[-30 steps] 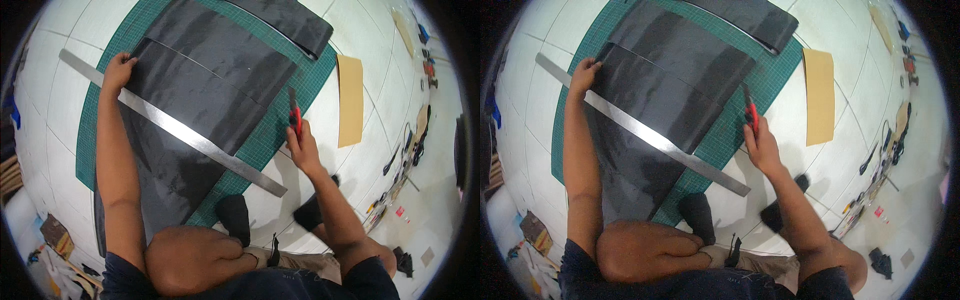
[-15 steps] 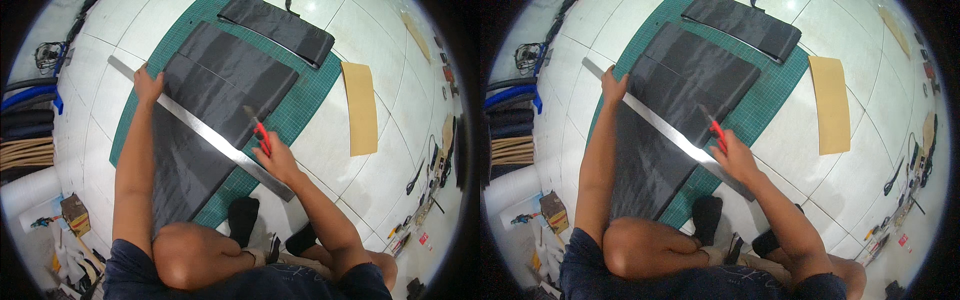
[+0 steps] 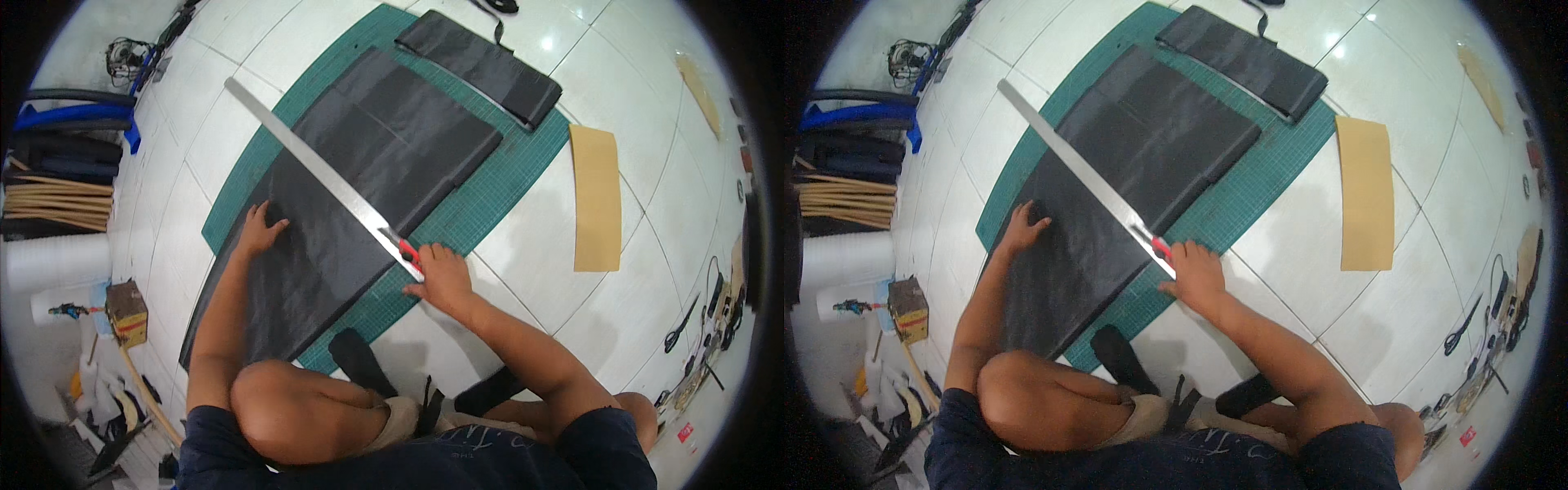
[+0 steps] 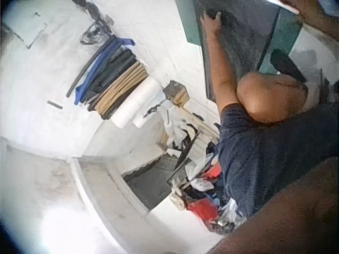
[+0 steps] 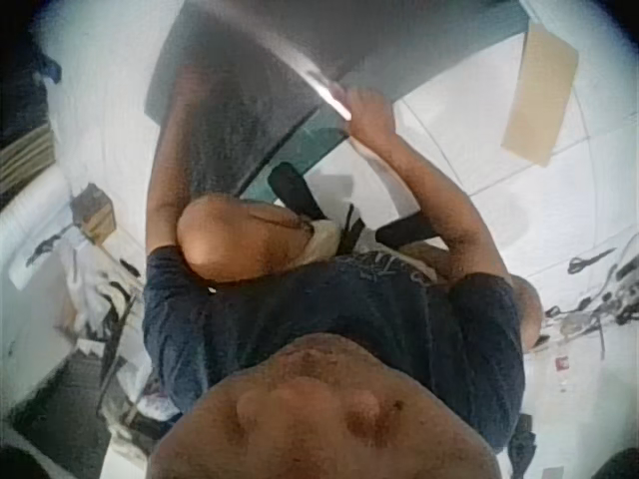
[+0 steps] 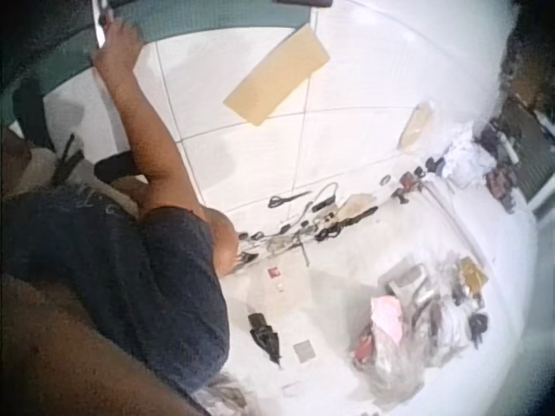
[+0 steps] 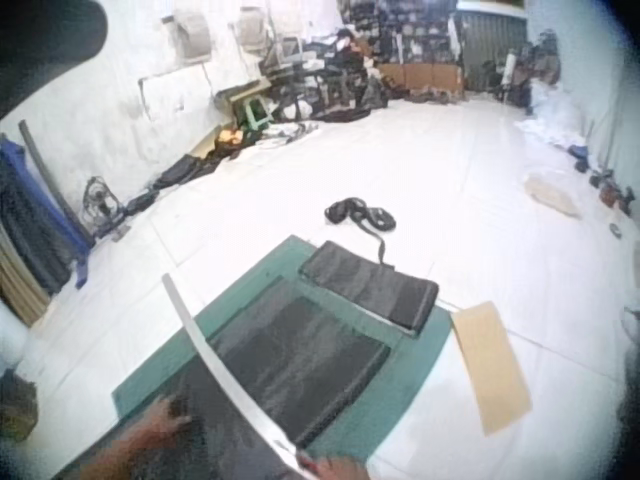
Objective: The person cuts a large piece of dark fabric using a utility knife and a long metal ruler on a cutting mat, using a rectangular template to measure and cut several smaller rectangular sections.
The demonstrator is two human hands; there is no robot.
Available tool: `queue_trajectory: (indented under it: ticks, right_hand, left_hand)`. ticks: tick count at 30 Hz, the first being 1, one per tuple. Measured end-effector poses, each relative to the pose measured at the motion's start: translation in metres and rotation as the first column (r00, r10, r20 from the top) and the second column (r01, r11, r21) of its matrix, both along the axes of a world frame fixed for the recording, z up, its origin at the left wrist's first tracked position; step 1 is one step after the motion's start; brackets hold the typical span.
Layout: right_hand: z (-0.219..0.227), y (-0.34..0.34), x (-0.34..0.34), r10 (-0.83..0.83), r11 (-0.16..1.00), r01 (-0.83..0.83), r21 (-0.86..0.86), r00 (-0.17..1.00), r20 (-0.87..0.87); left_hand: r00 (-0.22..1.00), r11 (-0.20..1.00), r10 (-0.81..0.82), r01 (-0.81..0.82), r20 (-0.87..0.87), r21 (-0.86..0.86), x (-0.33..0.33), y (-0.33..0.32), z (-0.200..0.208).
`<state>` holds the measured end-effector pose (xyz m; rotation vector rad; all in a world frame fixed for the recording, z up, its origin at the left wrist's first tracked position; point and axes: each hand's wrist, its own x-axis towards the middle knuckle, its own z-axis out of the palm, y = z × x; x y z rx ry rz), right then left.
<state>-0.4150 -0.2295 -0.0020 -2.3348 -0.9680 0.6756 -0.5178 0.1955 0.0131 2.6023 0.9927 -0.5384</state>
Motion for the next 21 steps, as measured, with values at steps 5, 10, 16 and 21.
queue_trajectory:
  ticks: [5, 10, 16, 21]
  right_hand:
    - [-0.013, 0.004, -0.017, -0.038, 0.999, 0.038, -0.027, 0.999, -0.001]
    - [-0.014, -0.004, -0.019, -0.119, 0.992, 0.122, 0.032, 0.989, -0.083]
    - [-0.02, 0.008, -0.065, -0.092, 0.98, 0.112, 0.164, 0.988, -0.123]
    - [-0.023, 0.016, -0.11, -0.023, 0.991, 0.049, 0.122, 0.977, -0.211]
  left_hand:
    - [0.979, 0.978, 0.047, -0.086, 0.2, 0.191, -0.005, 0.017, -0.035]
    - [0.978, 0.994, 0.066, -0.083, 0.196, 0.076, 0.008, 0.021, -0.034]
    - [0.952, 0.997, 0.079, -0.082, 0.296, -0.001, -0.007, 0.032, -0.035]
    - [0.941, 0.997, 0.072, -0.058, 0.329, -0.054, -0.018, 0.044, -0.042]
